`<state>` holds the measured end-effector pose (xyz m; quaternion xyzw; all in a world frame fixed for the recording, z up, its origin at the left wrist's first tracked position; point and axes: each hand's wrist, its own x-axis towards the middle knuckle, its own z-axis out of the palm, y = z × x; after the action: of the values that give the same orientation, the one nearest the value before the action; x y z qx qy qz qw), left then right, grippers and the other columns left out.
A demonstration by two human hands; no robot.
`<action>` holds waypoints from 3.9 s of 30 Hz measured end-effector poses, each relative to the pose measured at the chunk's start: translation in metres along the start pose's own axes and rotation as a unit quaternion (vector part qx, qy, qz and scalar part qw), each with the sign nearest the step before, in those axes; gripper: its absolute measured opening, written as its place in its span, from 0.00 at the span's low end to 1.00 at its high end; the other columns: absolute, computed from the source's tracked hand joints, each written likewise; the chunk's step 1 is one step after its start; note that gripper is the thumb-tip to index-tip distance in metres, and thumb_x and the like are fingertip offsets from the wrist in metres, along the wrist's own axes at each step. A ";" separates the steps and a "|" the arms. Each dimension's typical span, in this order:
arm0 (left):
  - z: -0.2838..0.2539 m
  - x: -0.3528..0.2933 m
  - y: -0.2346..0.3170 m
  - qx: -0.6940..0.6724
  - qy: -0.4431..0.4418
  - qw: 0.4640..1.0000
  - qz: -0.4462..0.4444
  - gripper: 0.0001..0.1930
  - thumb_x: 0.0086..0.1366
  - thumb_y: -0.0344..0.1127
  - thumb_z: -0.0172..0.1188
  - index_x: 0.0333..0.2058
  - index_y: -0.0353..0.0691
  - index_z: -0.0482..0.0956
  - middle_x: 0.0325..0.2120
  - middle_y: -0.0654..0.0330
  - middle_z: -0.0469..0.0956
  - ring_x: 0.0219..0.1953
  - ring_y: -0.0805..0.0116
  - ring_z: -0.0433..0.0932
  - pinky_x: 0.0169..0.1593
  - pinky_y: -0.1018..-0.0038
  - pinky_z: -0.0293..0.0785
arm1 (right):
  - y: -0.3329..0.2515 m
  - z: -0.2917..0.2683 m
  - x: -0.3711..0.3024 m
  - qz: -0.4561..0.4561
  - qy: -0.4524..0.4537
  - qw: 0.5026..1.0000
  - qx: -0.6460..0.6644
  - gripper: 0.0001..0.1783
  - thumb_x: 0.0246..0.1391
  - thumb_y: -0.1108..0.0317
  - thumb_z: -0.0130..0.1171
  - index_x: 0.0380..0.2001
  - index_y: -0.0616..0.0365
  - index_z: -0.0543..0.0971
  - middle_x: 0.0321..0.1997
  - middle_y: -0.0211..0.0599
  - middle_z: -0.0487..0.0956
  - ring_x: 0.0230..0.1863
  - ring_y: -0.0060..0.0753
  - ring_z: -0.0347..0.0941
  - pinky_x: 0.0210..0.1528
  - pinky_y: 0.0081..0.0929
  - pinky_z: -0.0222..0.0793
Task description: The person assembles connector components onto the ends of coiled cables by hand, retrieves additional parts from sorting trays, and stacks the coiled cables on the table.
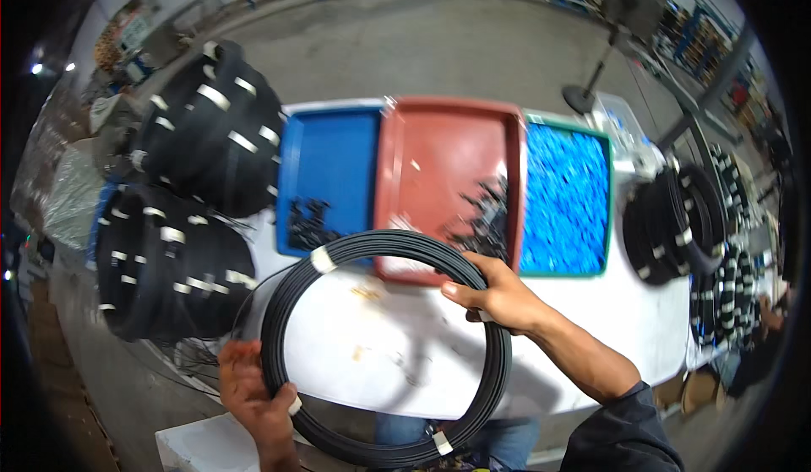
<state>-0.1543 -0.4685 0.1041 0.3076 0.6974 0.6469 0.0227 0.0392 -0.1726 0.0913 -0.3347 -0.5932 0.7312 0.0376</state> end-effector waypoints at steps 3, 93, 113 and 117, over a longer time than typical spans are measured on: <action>0.034 -0.024 -0.030 -0.026 -0.180 0.983 -0.026 0.18 0.39 0.16 0.62 0.32 0.38 0.74 0.56 0.48 0.69 0.61 0.55 0.71 0.69 0.56 0.63 | 0.082 -0.019 -0.063 0.096 0.077 0.989 0.079 0.21 0.61 0.56 0.69 0.48 0.58 0.77 0.30 0.24 0.72 0.28 0.19 0.68 0.27 0.23 0.68; 0.059 -0.065 -0.134 0.152 -0.323 0.934 0.009 0.25 0.49 0.21 0.71 0.50 0.37 0.82 0.41 0.53 0.83 0.42 0.54 0.79 0.48 0.64 0.77 | 0.141 0.039 0.050 -0.318 0.330 0.882 -0.104 0.14 0.62 0.72 0.63 0.49 0.62 0.74 0.39 0.37 0.80 0.38 0.26 0.75 0.44 0.26 0.72; 0.175 -0.003 -0.152 0.057 -0.641 0.742 0.187 0.20 0.54 0.23 0.69 0.48 0.37 0.81 0.47 0.47 0.81 0.55 0.43 0.76 0.60 0.55 0.71 | 0.117 0.057 0.064 -0.234 0.281 0.879 -0.306 0.14 0.53 0.70 0.67 0.42 0.63 0.79 0.34 0.54 0.84 0.38 0.55 0.83 0.44 0.44 0.76; 0.205 -0.019 -0.155 0.026 -0.652 0.699 0.291 0.16 0.56 0.25 0.66 0.45 0.37 0.82 0.44 0.49 0.82 0.51 0.46 0.78 0.58 0.55 0.72 | 0.119 0.044 0.052 -0.204 0.299 0.887 -0.286 0.11 0.53 0.71 0.68 0.38 0.65 0.82 0.33 0.46 0.85 0.37 0.45 0.83 0.44 0.37 0.77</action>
<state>-0.1129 -0.2908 -0.0777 0.8406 0.4006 0.2399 0.2746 0.0162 -0.2213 -0.0343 -0.4055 -0.7924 0.3715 0.2638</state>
